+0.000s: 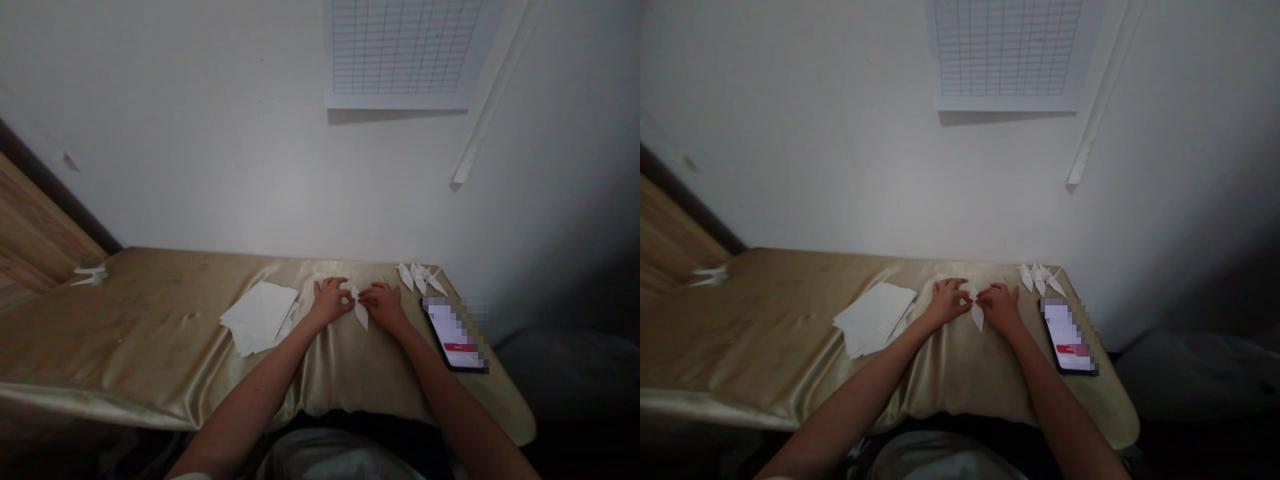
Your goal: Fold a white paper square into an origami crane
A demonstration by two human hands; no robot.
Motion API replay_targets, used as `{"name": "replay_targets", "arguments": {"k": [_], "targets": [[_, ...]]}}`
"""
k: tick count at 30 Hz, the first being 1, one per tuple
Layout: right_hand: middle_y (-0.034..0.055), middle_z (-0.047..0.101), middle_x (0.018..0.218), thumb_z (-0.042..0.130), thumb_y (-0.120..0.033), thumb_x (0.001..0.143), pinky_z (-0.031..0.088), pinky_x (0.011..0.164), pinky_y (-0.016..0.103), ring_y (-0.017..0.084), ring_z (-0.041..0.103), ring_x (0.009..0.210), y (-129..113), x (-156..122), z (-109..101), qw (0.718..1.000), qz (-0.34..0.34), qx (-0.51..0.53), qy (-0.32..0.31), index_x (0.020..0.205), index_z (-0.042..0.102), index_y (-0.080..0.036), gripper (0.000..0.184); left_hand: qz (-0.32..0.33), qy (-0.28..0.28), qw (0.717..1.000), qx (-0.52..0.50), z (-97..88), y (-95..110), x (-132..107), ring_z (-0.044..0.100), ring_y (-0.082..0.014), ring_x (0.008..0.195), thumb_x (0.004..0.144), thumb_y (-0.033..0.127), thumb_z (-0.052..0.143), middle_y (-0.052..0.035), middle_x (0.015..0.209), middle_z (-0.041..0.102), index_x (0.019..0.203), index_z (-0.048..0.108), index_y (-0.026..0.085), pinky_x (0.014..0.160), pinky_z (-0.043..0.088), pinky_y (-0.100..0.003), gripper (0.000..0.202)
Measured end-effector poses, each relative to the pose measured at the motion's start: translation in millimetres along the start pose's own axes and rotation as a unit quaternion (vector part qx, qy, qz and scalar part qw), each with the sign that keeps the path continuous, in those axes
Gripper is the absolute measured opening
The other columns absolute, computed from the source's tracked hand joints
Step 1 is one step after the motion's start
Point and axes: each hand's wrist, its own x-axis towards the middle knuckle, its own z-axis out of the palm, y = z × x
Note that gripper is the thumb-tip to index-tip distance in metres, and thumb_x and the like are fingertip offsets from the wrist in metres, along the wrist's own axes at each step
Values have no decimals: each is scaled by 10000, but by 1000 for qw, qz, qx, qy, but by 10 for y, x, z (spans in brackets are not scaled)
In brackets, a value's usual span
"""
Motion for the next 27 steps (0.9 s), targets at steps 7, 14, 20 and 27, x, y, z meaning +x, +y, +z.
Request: {"name": "replay_targets", "arguments": {"k": [7,14,20,27], "targets": [[9,736,1256,612,-194,856,59,1169,725,291,437,1407,134,-11,-57,998,-39,-5,-39,999,790,-355,280,32,-38,999,-2,-54,-87,-28,368,-368,1446,758,432,851,-63,1524,507,1102,774,349,1190,153,-720,362],[-3,737,1261,615,-217,868,22,1187,707,287,435,1418,142,-6,-71,998,-34,25,-43,978,794,-352,250,68,-29,997,-12,-88,-54,-31,372,-343,1446,795,401,846,-38,1504,528,998,800,356,1205,116,-706,212],[14,730,1275,615,-240,870,9,1183,729,300,424,1424,148,-9,-87,998,-29,40,-49,974,792,-336,227,68,-35,997,-9,-90,-59,-31,369,-336,1450,824,419,823,-42,1501,534,995,799,358,1195,105,-724,182],[11,737,1264,637,-270,873,-8,1180,741,291,434,1426,185,-6,-96,997,-48,36,-52,971,792,-338,196,62,-42,997,-14,-79,-61,-16,360,-340,1455,857,388,796,-39,1501,533,1000,795,355,1185,78,-751,147]]}}
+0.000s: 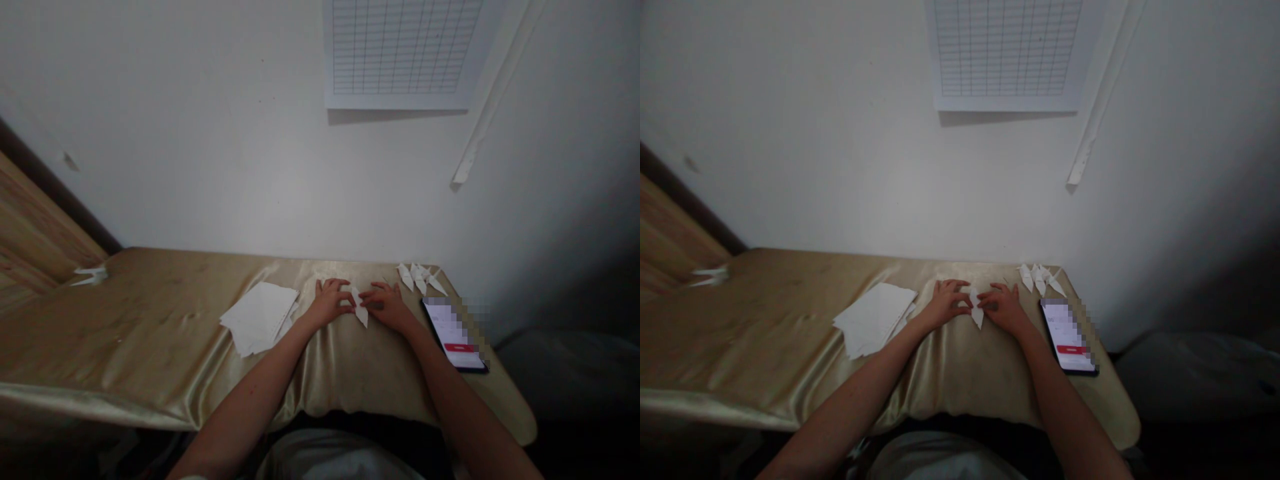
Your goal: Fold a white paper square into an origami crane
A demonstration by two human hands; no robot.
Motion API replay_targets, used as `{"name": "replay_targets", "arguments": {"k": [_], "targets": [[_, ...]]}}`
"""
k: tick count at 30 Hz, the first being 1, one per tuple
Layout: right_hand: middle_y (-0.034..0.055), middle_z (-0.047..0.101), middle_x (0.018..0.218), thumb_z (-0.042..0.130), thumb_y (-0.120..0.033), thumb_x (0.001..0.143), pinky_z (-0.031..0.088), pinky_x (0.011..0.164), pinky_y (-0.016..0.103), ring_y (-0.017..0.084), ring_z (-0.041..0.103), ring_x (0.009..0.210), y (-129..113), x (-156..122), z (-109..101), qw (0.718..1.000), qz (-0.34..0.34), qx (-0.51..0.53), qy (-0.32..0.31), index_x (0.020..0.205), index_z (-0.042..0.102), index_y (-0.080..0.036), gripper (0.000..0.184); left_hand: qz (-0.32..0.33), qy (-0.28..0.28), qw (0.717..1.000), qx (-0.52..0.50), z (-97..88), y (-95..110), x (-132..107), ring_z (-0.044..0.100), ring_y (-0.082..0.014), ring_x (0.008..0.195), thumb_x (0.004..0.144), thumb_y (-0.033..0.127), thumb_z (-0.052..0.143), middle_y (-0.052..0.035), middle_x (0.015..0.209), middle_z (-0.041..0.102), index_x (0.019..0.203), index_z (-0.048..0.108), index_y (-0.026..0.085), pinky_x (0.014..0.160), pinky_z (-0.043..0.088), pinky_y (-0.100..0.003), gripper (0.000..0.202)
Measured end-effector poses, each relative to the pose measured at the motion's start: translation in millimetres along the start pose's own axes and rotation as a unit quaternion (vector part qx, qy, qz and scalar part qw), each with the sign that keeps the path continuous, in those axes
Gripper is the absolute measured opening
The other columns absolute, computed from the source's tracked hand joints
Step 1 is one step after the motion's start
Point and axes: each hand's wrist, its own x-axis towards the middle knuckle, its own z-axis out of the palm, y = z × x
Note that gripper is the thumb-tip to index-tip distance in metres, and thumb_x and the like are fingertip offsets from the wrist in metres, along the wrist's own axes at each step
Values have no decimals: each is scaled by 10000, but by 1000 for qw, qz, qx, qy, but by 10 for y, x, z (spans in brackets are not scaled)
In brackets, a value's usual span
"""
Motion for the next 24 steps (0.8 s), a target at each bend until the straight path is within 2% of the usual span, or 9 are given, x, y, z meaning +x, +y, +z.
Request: {"name": "replay_targets", "arguments": {"k": [7,13,18,24], "targets": [[29,748,1236,618,-270,877,2,1171,768,304,472,1392,68,28,46,1000,-15,1,12,969,793,-325,205,1,21,1000,-1,33,-26,9,397,-322,1421,893,363,761,-38,1474,562,989,799,340,1194,115,-717,106],[17,746,1233,586,-277,894,-47,1187,738,292,470,1396,42,40,90,1000,-3,10,25,962,783,-314,212,10,25,1000,-10,19,-2,7,393,-341,1416,788,411,856,-27,1475,567,987,807,359,1192,48,-740,211],[27,755,1206,602,-266,891,-33,1189,731,287,494,1376,23,54,114,999,5,10,42,958,775,-290,187,11,61,998,-6,72,18,17,432,-304,1397,848,351,809,-15,1432,610,911,811,331,1201,31,-727,66],[46,757,1190,580,-242,920,4,1147,788,310,489,1377,-50,62,127,998,18,-33,56,922,767,-276,190,-49,75,996,-20,105,58,30,435,-312,1406,844,332,803,-19,1458,594,872,813,312,1198,118,-718,36]]}}
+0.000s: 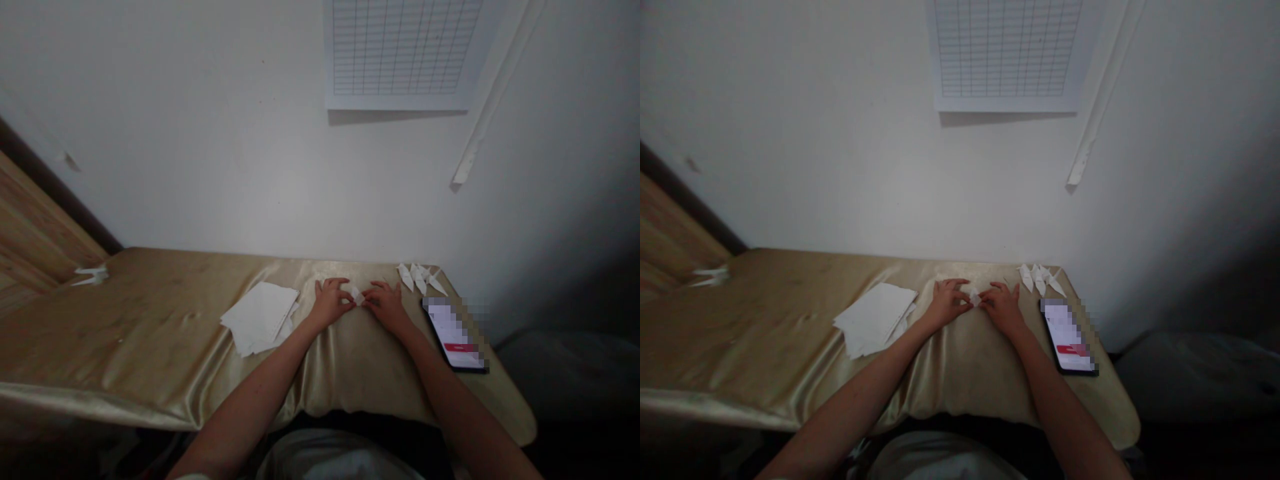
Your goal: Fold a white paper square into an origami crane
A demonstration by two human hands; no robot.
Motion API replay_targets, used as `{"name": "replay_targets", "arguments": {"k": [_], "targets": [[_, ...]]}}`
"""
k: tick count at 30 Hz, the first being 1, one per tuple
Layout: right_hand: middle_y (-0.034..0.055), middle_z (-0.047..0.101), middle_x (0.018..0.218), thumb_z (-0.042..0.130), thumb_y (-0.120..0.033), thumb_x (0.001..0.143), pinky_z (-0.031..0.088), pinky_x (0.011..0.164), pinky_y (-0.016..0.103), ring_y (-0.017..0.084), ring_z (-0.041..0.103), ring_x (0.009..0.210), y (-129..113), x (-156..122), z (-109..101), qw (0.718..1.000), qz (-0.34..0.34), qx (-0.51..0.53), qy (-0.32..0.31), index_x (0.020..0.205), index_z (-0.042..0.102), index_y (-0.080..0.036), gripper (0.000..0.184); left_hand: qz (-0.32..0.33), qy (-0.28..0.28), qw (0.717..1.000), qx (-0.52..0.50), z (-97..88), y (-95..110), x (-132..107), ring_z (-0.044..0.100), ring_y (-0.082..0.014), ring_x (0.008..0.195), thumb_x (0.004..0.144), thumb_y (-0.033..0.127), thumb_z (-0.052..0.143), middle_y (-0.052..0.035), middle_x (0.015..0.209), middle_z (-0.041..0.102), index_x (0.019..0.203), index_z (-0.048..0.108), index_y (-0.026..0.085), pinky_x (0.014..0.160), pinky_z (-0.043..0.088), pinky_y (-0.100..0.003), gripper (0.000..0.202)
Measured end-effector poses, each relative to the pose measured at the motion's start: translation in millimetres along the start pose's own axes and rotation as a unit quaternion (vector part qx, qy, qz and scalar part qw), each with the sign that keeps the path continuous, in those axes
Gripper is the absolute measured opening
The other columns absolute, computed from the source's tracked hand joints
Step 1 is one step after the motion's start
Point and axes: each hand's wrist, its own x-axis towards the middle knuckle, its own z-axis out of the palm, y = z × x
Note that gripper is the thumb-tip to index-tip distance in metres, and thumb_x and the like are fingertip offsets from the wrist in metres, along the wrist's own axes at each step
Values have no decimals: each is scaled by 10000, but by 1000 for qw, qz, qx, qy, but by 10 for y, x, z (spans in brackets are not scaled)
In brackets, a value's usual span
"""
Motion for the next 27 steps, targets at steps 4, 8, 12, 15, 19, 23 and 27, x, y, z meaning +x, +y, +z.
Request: {"name": "replay_targets", "arguments": {"k": [4,8,12,15,19,23,27], "targets": [[64,745,1183,569,-233,939,17,1145,793,314,482,1365,-103,-10,10,998,1,-67,13,954,752,-260,186,-44,-4,999,-9,-3,38,9,413,-334,1427,841,347,792,-3,1486,568,850,812,317,1194,114,-736,37],[97,710,1195,588,-257,938,39,1163,775,329,434,1384,-180,-23,41,990,3,-135,27,981,736,-226,157,-74,-12,997,-14,6,55,22,391,-346,1443,830,357,792,-1,1514,539,857,808,317,1179,107,-759,51],[116,679,1213,570,-262,941,41,1163,768,330,400,1392,-209,-36,71,989,10,-146,36,982,718,-209,162,-72,-1,997,-8,43,47,22,400,-338,1438,818,361,801,-6,1526,527,877,798,307,1181,114,-752,79],[104,698,1178,564,-263,939,15,1158,770,327,423,1371,-214,-48,64,990,9,-131,48,955,717,-213,161,-62,11,998,-6,57,32,14,413,-326,1427,819,364,801,12,1525,531,912,787,320,1185,123,-745,103],[65,752,1097,565,-253,944,-80,1146,772,312,490,1329,-192,-58,24,994,1,-90,60,895,739,-246,181,-50,7,999,1,19,21,14,400,-325,1432,834,388,791,57,1543,516,872,793,338,1189,122,-739,63],[47,779,1059,569,-274,946,-106,1135,779,323,515,1316,-143,-52,13,995,0,-73,66,869,764,-279,210,-41,8,999,4,-21,28,29,408,-325,1424,853,396,777,73,1544,520,856,796,347,1179,116,-758,53],[45,784,1065,577,-296,935,-113,1133,773,328,517,1312,-122,-37,43,995,19,-61,70,845,768,-275,212,-43,8,999,6,-16,47,45,405,-329,1424,860,384,767,68,1550,513,845,794,328,1181,109,-759,64]]}}
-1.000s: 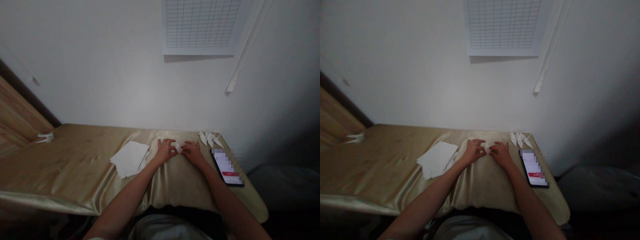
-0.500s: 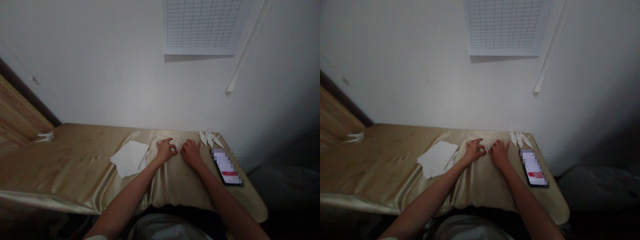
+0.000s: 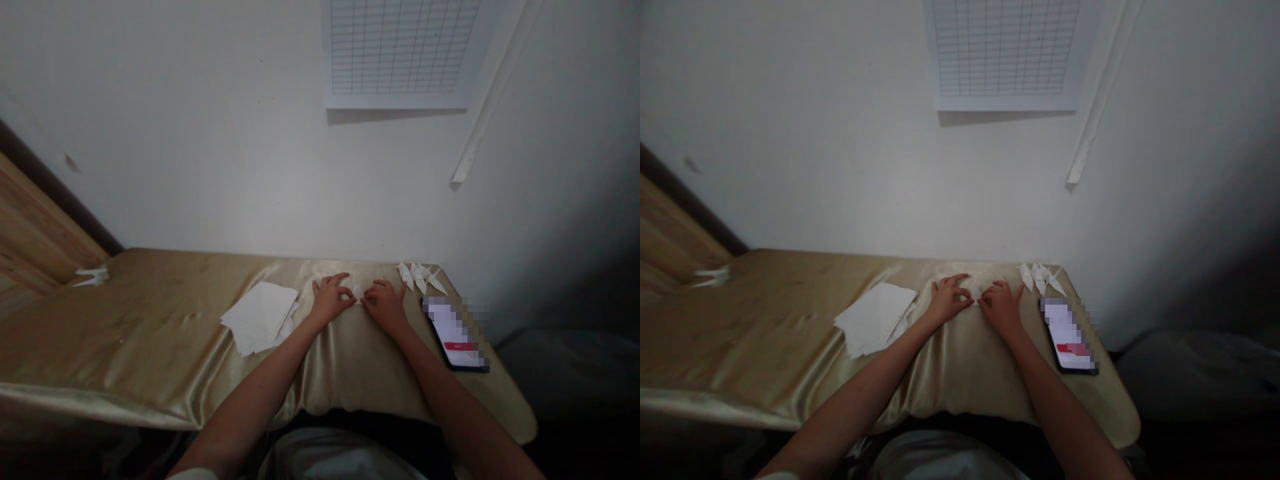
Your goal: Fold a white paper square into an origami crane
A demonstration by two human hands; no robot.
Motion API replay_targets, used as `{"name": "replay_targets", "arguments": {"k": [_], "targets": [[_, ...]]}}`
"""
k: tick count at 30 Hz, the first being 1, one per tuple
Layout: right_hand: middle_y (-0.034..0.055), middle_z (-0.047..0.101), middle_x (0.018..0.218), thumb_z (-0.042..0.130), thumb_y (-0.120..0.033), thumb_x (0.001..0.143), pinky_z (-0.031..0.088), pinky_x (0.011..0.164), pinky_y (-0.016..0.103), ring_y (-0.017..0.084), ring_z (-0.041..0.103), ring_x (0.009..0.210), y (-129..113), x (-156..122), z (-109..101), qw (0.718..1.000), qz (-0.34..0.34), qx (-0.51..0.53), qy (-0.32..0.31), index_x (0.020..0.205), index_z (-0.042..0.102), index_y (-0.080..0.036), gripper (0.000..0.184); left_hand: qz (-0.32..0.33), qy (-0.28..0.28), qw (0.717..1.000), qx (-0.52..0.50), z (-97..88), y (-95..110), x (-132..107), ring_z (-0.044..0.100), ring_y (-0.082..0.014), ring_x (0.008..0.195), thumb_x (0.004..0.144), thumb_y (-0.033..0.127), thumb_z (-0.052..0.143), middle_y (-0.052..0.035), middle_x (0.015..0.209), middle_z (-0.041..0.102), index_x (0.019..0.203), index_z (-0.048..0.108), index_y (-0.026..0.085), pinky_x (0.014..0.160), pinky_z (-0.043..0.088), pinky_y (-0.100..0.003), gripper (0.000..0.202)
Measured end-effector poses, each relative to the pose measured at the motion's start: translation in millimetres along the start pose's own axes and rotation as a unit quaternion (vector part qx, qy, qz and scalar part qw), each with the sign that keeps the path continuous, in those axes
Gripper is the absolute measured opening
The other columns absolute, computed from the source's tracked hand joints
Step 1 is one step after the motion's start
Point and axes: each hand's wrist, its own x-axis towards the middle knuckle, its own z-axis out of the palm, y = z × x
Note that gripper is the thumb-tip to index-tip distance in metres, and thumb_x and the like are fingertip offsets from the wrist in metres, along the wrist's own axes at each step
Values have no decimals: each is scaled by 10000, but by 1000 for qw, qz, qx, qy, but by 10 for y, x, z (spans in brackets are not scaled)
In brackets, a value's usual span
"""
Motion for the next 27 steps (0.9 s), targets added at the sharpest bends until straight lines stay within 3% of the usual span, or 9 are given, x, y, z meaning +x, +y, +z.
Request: {"name": "replay_targets", "arguments": {"k": [10,20,27], "targets": [[55,764,1092,567,-294,918,-70,1131,771,319,514,1277,-58,20,19,999,43,8,-8,824,750,-257,210,-32,-22,999,-14,-10,54,6,377,-332,1435,844,354,772,64,1569,488,842,778,304,1183,96,-752,50],[55,727,1146,594,-260,900,2,1127,789,298,505,1285,-107,14,14,998,63,9,-25,865,690,-233,106,-21,-25,999,-15,13,37,20,386,-328,1432,852,343,765,67,1547,511,837,749,288,1158,85,-786,60],[56,722,1118,616,-240,867,0,1151,764,281,542,1247,-101,24,6,995,80,52,-19,1032,651,-242,168,-13,-7,1000,-15,40,9,-6,422,-308,1415,842,351,774,-11,1544,509,1081,661,297,1175,105,-767,270]]}}
